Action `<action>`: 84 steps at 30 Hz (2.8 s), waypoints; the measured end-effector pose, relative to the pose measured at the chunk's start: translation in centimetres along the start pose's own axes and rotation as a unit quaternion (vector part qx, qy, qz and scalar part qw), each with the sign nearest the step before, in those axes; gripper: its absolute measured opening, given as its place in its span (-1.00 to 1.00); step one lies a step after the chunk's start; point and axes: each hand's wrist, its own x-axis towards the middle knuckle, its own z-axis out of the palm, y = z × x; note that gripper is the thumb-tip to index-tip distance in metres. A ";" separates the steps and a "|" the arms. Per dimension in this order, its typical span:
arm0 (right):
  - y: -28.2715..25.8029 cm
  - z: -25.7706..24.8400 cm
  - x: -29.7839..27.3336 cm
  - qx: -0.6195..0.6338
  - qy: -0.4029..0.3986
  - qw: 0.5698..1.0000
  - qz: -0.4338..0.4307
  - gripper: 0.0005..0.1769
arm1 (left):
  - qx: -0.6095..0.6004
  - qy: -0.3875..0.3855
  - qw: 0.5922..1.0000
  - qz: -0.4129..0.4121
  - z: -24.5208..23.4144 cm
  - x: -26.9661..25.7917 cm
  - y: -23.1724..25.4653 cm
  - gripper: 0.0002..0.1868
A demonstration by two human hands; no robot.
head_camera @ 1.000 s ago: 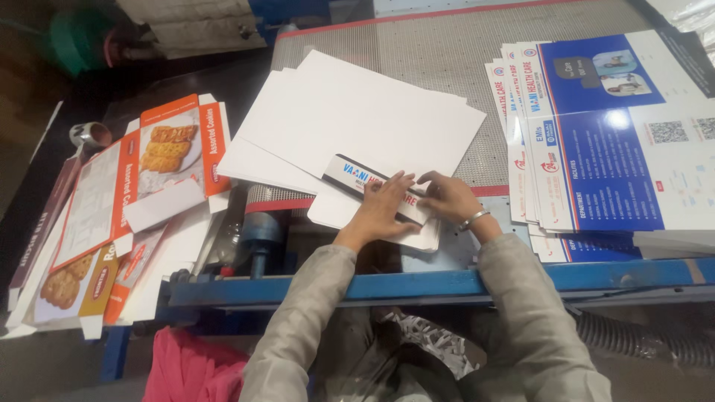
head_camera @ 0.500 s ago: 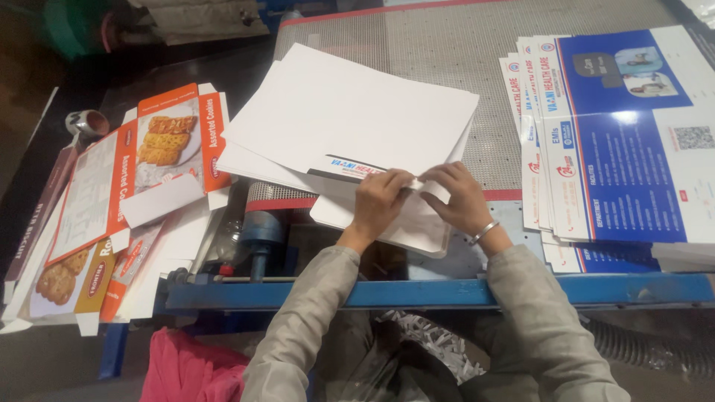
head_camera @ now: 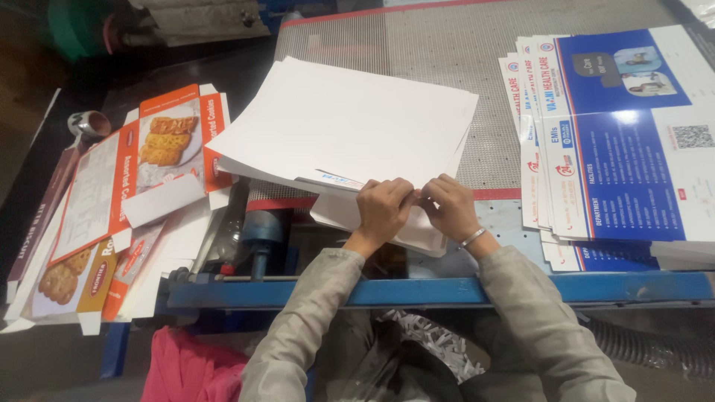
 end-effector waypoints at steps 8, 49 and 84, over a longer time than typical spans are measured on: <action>0.1 2.0 -0.4 0.037 -0.044 0.998 0.014 -0.81 | 0.048 -0.025 0.997 -0.056 0.6 -0.3 -1.0 -0.65; -2.3 -4.8 -0.1 -0.102 -0.496 0.852 0.137 -0.51 | -0.008 -0.536 0.839 -0.091 2.6 -3.6 -5.8 0.48; 1.4 -0.9 -0.2 0.078 -0.074 0.972 0.211 -0.89 | -0.010 -0.251 0.959 -0.131 2.5 -0.9 -2.3 -0.77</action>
